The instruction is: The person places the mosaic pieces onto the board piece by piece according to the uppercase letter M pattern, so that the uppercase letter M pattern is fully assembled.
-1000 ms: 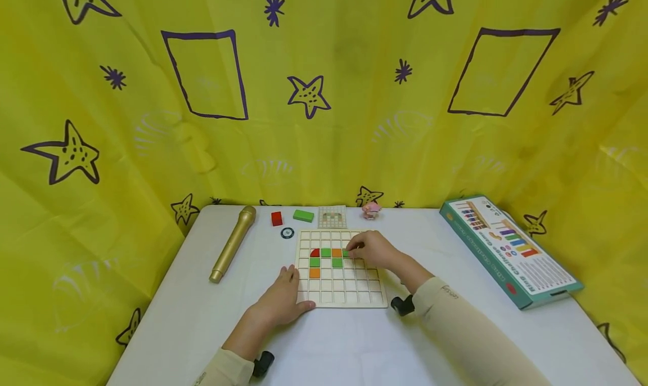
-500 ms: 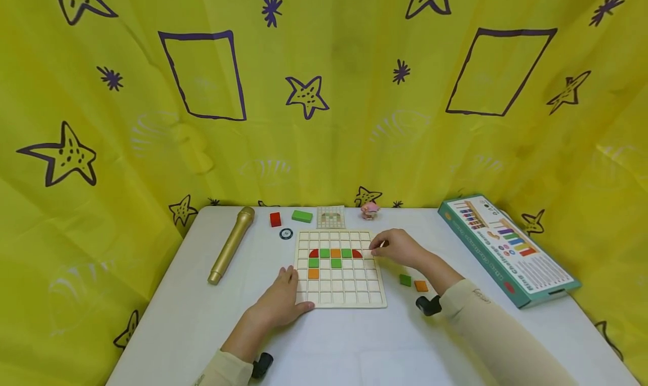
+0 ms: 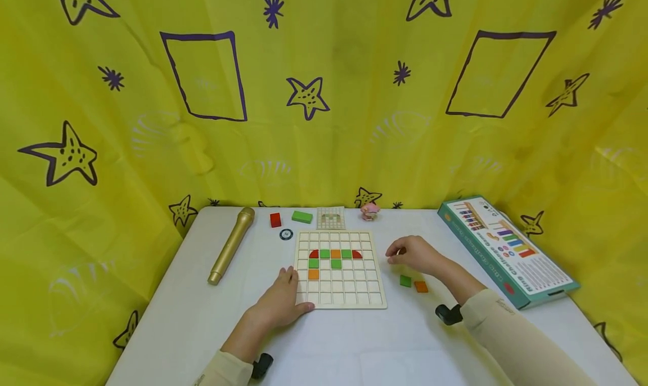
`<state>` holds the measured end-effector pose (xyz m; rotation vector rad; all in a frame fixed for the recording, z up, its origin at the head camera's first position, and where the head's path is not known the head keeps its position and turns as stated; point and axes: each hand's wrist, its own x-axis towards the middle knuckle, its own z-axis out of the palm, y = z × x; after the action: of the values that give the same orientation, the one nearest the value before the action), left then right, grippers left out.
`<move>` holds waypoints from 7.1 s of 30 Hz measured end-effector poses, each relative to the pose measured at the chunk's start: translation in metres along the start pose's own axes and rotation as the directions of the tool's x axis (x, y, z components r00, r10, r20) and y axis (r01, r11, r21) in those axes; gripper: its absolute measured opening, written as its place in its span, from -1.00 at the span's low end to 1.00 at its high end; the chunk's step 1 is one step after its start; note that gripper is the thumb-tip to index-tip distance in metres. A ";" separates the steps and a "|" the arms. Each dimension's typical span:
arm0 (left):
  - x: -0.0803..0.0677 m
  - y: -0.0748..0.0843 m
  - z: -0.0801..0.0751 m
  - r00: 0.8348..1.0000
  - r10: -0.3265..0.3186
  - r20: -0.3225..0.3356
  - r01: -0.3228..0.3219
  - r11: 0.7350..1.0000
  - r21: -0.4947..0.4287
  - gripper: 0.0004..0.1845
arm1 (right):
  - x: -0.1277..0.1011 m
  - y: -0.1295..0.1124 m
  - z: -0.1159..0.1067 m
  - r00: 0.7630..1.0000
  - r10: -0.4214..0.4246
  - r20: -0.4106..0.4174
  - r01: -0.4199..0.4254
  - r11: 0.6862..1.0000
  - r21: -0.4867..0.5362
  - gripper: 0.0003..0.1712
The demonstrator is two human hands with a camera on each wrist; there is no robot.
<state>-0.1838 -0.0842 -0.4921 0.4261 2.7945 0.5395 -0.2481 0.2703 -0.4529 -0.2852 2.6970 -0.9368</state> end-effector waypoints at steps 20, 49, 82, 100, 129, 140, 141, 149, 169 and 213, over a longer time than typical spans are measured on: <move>0.002 0.000 0.003 1.000 -0.017 0.002 0.017 1.000 0.015 0.06 | -0.032 0.038 0.010 1.000 0.004 0.024 -0.004 1.000 -0.010 -0.71; 0.001 -0.004 0.003 0.999 0.032 -0.010 -0.032 0.999 -0.018 0.02 | -0.038 0.035 0.024 0.994 -0.099 -0.048 0.094 0.990 -0.104 -0.78; -0.004 0.001 -0.002 0.999 0.034 -0.014 -0.034 0.999 -0.031 0.00 | 0.019 -0.004 0.016 0.993 -0.109 -0.039 0.112 0.991 0.072 -0.92; -0.003 -0.001 0.000 1.000 0.022 -0.008 -0.022 1.000 -0.009 0.01 | 0.039 -0.019 0.031 0.993 -0.114 -0.008 0.114 0.992 0.050 -0.94; -0.001 -0.002 0.001 1.000 0.024 -0.003 -0.024 1.000 -0.007 0.02 | 0.047 -0.024 0.055 0.996 -0.092 0.001 0.092 0.996 0.016 -0.93; 0.000 -0.003 0.001 1.000 0.027 -0.004 -0.027 1.000 -0.007 0.02 | 0.046 -0.022 0.060 0.996 -0.078 -0.034 0.078 0.997 0.014 -0.94; 0.000 -0.003 0.001 1.000 0.029 -0.005 -0.029 1.000 -0.007 0.02 | 0.046 -0.022 0.060 0.996 -0.075 -0.038 0.076 0.997 0.015 -0.94; -0.002 0.000 0.000 1.000 0.028 -0.007 -0.028 1.000 -0.010 0.02 | 0.041 -0.021 0.062 0.993 -0.106 -0.052 0.107 0.994 0.008 -0.96; 0.000 0.000 0.000 1.000 0.025 -0.012 -0.025 1.000 0.000 0.02 | 0.015 -0.001 0.030 0.994 -0.094 -0.055 0.097 0.993 0.068 -0.94; -0.002 0.000 0.000 1.000 0.012 -0.005 -0.012 1.000 -0.005 0.01 | -0.059 0.071 0.007 0.997 -0.038 -0.067 0.045 0.995 0.093 -0.74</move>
<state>-0.1822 -0.0844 -0.4916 0.4411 2.7969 0.5511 -0.1974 0.3371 -0.4921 -0.2970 2.7051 -1.1008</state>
